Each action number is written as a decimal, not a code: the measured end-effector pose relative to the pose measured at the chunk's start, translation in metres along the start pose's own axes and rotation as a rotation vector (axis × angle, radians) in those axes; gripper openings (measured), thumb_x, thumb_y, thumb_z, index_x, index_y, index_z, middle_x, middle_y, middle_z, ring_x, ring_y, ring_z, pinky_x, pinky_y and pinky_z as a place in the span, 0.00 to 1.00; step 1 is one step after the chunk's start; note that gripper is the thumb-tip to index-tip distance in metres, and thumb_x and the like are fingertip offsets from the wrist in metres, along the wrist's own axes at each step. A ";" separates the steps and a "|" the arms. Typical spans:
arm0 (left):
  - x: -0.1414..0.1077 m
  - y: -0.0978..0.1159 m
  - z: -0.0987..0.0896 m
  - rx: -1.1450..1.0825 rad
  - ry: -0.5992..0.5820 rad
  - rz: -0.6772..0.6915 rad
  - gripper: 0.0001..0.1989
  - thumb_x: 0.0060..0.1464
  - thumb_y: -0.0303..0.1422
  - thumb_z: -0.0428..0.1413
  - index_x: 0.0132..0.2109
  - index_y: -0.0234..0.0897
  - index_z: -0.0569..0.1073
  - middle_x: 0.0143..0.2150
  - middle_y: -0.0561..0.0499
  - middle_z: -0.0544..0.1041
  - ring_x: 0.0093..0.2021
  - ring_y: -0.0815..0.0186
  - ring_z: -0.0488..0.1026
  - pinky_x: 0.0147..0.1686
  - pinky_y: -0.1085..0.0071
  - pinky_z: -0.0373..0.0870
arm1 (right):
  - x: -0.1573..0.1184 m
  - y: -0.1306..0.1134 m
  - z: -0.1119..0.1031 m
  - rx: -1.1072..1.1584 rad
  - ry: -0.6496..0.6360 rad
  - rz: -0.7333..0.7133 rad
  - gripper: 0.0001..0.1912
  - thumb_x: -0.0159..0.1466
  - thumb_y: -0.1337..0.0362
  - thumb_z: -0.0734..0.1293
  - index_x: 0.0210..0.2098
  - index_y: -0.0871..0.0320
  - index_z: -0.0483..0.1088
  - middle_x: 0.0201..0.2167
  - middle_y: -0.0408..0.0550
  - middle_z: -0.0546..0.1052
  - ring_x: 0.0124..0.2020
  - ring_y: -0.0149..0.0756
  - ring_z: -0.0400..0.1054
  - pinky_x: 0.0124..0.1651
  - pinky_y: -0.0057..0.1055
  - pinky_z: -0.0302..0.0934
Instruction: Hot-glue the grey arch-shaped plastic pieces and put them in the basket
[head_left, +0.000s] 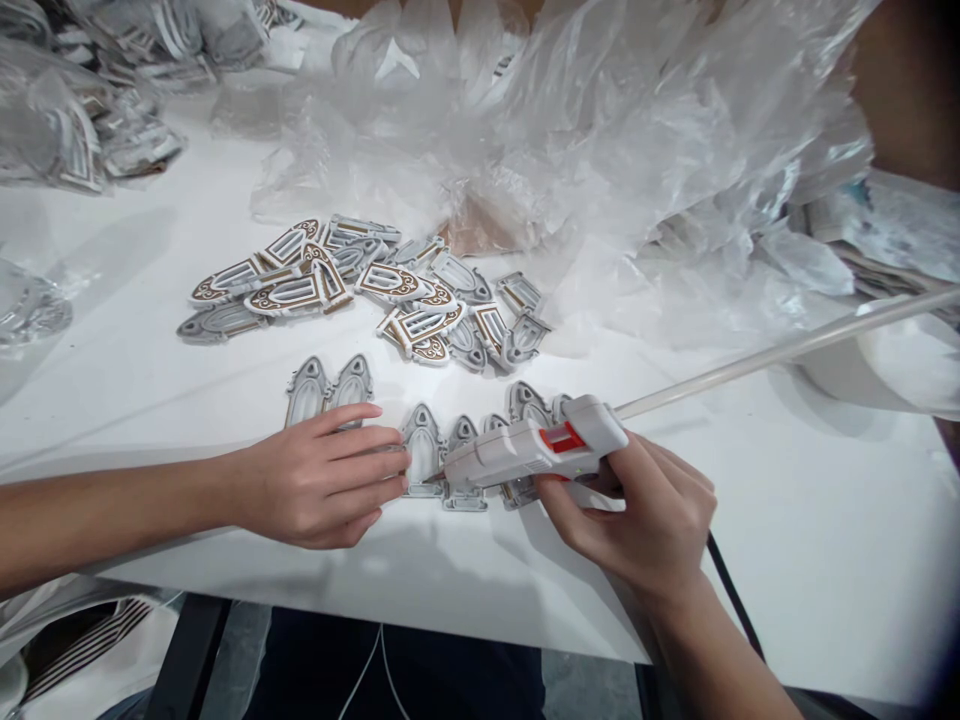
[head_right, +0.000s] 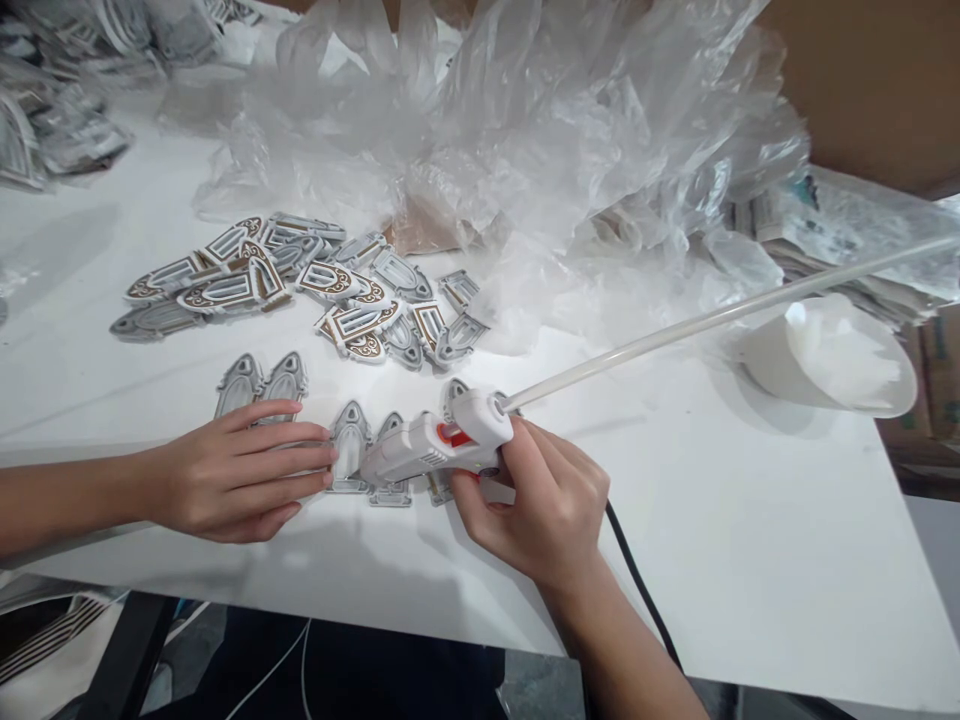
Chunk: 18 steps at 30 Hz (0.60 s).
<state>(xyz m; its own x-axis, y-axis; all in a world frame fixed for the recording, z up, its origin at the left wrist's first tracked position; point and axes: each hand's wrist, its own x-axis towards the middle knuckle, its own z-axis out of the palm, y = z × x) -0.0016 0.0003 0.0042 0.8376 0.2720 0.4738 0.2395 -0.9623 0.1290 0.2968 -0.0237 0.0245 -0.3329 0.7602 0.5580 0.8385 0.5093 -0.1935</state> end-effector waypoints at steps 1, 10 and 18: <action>0.000 0.000 0.000 0.000 0.000 0.001 0.11 0.53 0.29 0.56 0.44 0.34 0.76 0.46 0.49 0.79 0.50 0.62 0.75 0.58 0.60 0.68 | 0.000 0.000 0.000 -0.002 0.001 0.002 0.14 0.53 0.68 0.69 0.26 0.58 0.55 0.17 0.37 0.61 0.18 0.21 0.48 0.23 0.24 0.49; -0.001 0.001 0.001 -0.005 -0.002 0.000 0.12 0.53 0.29 0.56 0.45 0.33 0.76 0.47 0.49 0.79 0.50 0.62 0.75 0.58 0.59 0.67 | 0.002 0.000 0.000 -0.022 0.020 0.008 0.15 0.51 0.66 0.70 0.24 0.58 0.56 0.16 0.36 0.58 0.18 0.21 0.50 0.23 0.24 0.48; -0.001 0.000 0.001 0.002 0.001 0.004 0.11 0.53 0.30 0.56 0.44 0.34 0.76 0.47 0.48 0.79 0.50 0.62 0.75 0.58 0.59 0.68 | 0.001 0.000 0.000 -0.015 0.008 0.021 0.16 0.52 0.65 0.70 0.24 0.58 0.55 0.16 0.36 0.58 0.18 0.21 0.49 0.23 0.24 0.48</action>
<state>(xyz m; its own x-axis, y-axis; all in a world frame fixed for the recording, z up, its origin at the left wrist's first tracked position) -0.0019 0.0001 0.0034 0.8381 0.2684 0.4749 0.2373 -0.9633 0.1257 0.2963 -0.0229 0.0256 -0.3121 0.7670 0.5606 0.8516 0.4874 -0.1929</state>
